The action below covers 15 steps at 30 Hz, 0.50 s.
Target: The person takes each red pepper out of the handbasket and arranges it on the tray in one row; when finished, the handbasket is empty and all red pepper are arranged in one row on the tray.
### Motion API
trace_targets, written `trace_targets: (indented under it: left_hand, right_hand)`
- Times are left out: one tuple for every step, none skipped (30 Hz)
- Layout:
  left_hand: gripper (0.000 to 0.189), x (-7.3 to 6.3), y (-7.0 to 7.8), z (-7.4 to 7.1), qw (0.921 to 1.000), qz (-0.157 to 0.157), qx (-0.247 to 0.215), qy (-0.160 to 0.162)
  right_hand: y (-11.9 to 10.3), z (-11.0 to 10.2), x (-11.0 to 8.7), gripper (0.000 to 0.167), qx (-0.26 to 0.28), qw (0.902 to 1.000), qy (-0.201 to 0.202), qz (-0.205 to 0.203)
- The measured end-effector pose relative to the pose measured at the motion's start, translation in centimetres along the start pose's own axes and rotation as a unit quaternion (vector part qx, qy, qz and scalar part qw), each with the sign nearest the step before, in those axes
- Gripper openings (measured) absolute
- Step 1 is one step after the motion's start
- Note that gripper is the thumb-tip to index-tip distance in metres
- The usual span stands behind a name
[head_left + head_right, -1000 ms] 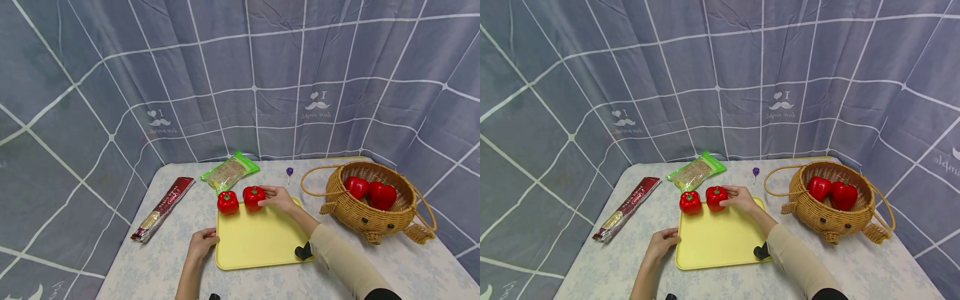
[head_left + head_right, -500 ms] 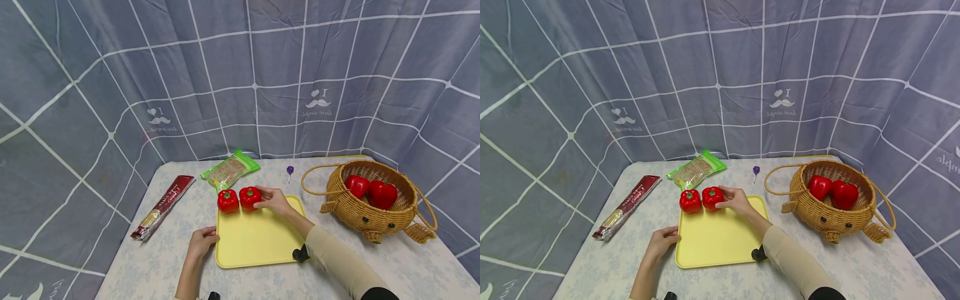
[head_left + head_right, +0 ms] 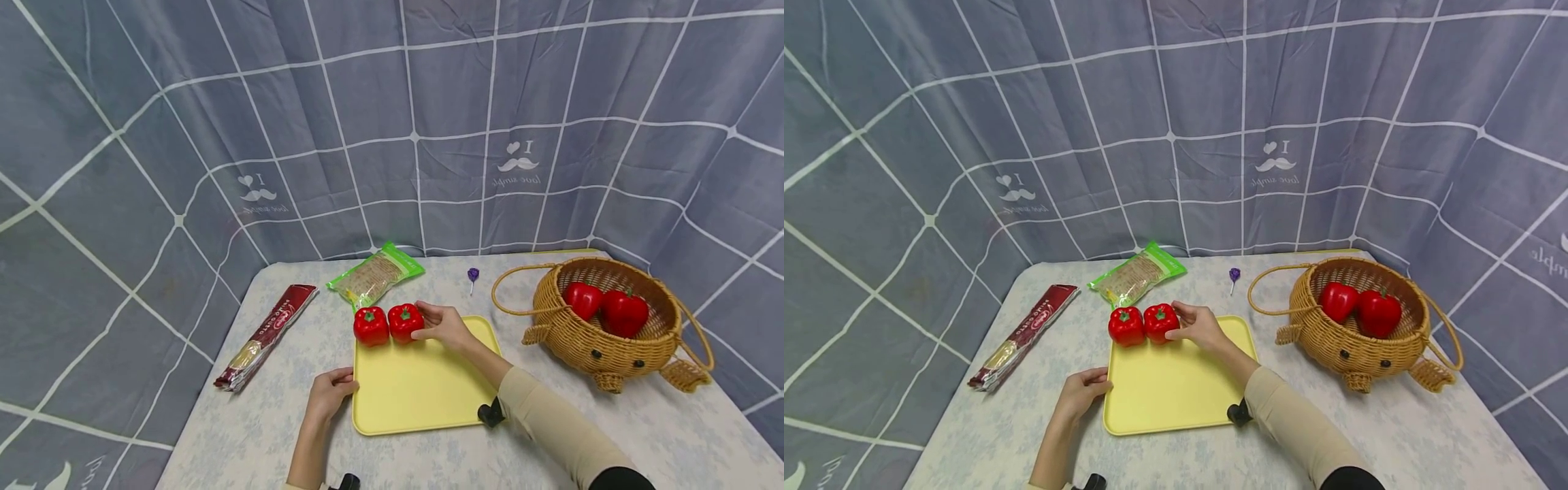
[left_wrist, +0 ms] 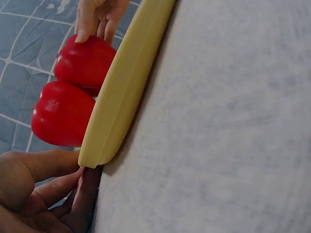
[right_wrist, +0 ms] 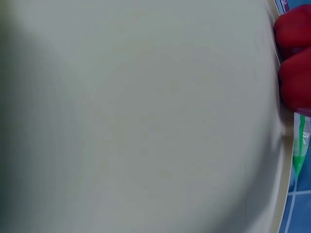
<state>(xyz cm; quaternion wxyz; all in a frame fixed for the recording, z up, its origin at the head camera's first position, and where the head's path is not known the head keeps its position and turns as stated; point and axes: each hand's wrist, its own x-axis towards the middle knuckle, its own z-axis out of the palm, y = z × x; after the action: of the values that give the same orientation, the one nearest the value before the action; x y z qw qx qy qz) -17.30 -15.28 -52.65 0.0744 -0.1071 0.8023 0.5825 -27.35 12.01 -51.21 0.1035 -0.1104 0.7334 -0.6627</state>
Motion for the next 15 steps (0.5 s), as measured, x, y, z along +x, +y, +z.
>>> trace_targets:
  left_hand:
    - [0.04, 0.0, 0.0, 0.0, 1.0, -0.001, -0.002, 0.0]
    - [0.04, 0.1, -0.1, 0.0, 1.0, -0.001, -0.001, 0.001]
    - [0.04, 0.1, -0.1, 0.0, 1.0, -0.002, -0.001, 0.001]
    - [0.04, 0.1, -0.1, 0.0, 1.0, -0.002, 0.0, 0.001]
    - [0.039, 0.1, -0.1, 0.0, 1.0, -0.003, 0.0, 0.002]
    - [0.039, 0.2, -0.2, 0.0, 1.0, -0.004, 0.001, 0.002]
    - [0.039, 0.2, -0.2, 0.0, 1.0, -0.005, 0.003, 0.002]
    - [0.039, 0.2, -0.2, -0.1, 1.0, -0.006, 0.005, 0.003]
    - [0.039, 0.2, -0.1, -0.1, 1.0, -0.008, 0.006, 0.003]
    - [0.039, 0.1, -0.1, -0.1, 0.9999, -0.009, 0.006, 0.003]
    - [0.039, 0.1, -0.1, -0.1, 0.9999, -0.01, 0.008, 0.003]
    - [0.039, 0.1, -0.1, -0.1, 0.9999, -0.011, 0.009, 0.003]
    - [0.038, 0.1, 0.0, 0.0, 0.9999, -0.01, 0.009, 0.003]
    - [0.038, 0.0, 0.0, 0.0, 0.9999, -0.009, 0.009, 0.004]
    - [0.038, 0.0, 0.0, 0.1, 0.9999, -0.009, 0.008, 0.004]
  right_hand:
    - [-0.1, -0.1, 0.0, 0.073, -0.003, 1.0, -0.002, 0.0]
    - [-0.2, -0.1, 0.0, 0.073, -0.004, 1.0, -0.004, 0.0]
    - [-0.3, -0.2, -0.1, 0.073, -0.007, 1.0, -0.005, 0.0]
    - [-0.6, -0.2, -0.2, 0.073, -0.005, 1.0, -0.008, 0.004]
    - [-1.1, -0.2, -0.4, 0.072, -0.005, 0.9999, -0.011, 0.005]
    - [-1.1, -0.3, -0.4, 0.072, -0.005, 0.9999, -0.011, 0.004]
    - [-1.3, -0.3, -0.5, 0.071, -0.005, 0.9999, -0.011, 0.003]
    - [-1.4, -0.3, -0.5, 0.071, -0.005, 0.9999, -0.011, 0.002]
    - [-1.5, -0.4, -0.6, 0.071, -0.006, 0.9999, -0.01, 0.003]
    - [-1.6, -0.5, -0.6, 0.071, -0.008, 0.9999, -0.009, 0.003]
    - [-1.5, -0.6, -0.5, 0.071, -0.013, 0.9999, -0.006, 0.0]
    - [-1.3, -0.7, -0.4, 0.071, -0.019, 0.9998, -0.003, -0.002]
    - [-1.5, -0.9, -0.5, 0.071, -0.023, 0.9997, 0.0, -0.001]
    - [-1.7, -1.0, -0.5, 0.071, -0.028, 0.9996, 0.002, -0.001]
    - [-2.0, -1.2, -0.6, 0.07, -0.03, 0.9995, 0.006, 0.001]
